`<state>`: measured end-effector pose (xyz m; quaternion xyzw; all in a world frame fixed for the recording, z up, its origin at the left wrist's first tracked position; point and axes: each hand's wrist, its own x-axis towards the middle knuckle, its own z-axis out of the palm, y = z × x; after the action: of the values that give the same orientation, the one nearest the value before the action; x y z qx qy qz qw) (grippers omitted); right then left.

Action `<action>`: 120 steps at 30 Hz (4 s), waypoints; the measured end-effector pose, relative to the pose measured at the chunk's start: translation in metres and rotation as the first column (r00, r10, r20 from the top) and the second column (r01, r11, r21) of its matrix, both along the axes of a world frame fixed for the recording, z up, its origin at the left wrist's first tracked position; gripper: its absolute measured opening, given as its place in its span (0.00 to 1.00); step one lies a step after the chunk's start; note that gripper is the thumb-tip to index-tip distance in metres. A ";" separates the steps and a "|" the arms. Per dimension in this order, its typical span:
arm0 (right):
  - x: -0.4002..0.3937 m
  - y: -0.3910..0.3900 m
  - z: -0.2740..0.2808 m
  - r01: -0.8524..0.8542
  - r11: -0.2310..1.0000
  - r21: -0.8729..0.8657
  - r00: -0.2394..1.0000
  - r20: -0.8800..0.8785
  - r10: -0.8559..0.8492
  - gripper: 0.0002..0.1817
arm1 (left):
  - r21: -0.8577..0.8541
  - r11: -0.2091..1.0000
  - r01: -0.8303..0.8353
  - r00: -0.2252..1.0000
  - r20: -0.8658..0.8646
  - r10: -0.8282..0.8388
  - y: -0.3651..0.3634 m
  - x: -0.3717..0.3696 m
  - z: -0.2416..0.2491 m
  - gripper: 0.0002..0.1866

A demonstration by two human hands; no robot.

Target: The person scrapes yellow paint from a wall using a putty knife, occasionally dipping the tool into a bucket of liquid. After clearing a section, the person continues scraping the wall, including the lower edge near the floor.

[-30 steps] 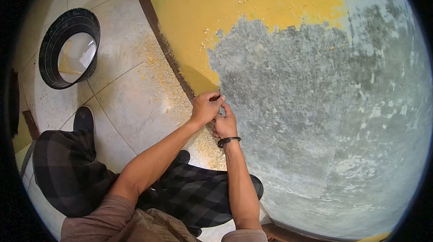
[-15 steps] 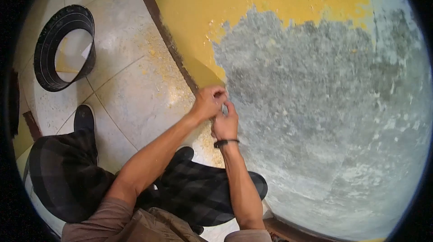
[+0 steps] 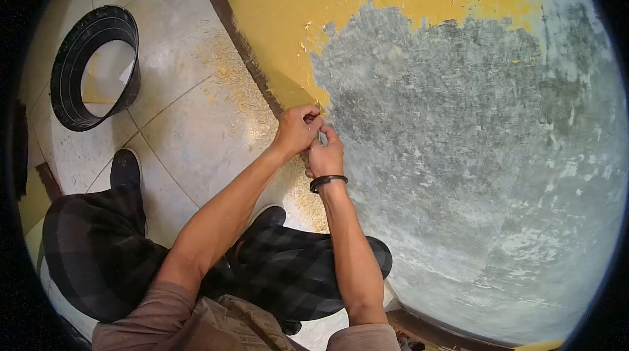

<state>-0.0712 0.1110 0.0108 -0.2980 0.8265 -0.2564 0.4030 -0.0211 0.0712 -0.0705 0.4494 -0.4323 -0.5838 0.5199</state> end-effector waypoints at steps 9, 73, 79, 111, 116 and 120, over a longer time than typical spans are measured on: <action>-0.005 0.017 0.021 0.070 0.996 -0.057 0.976 0.209 -0.057 0.24 | 0.134 0.977 -0.166 0.971 -0.148 0.186 0.023 -0.017 0.024 0.12; 0.016 -0.013 0.030 0.065 0.995 0.075 0.992 0.099 -0.073 0.18 | 0.077 0.996 -0.032 0.995 -0.094 0.039 -0.010 0.003 0.019 0.07; 0.017 -0.009 0.025 -0.007 1.000 -0.030 0.995 0.103 0.010 0.14 | 0.118 0.993 -0.011 0.993 -0.116 0.025 -0.009 0.004 0.019 0.07; 0.020 -0.037 0.016 0.038 0.995 0.094 0.991 0.125 -0.050 0.17 | 0.198 0.980 0.000 0.995 -0.097 0.020 -0.030 0.016 0.016 0.08; 0.027 -0.024 0.035 0.059 0.996 0.067 0.988 0.140 -0.068 0.16 | 0.052 0.995 -0.080 0.997 -0.005 0.080 -0.024 0.015 0.028 0.07; 0.034 -0.019 0.020 0.014 0.998 0.059 0.999 0.042 -0.017 0.17 | 0.170 0.985 -0.011 0.994 -0.105 0.029 -0.033 0.015 0.022 0.09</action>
<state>-0.0374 0.0916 0.0311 -0.2741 0.8271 -0.2417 0.4271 -0.0058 0.0381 -0.0482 0.4641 -0.3482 -0.6364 0.5083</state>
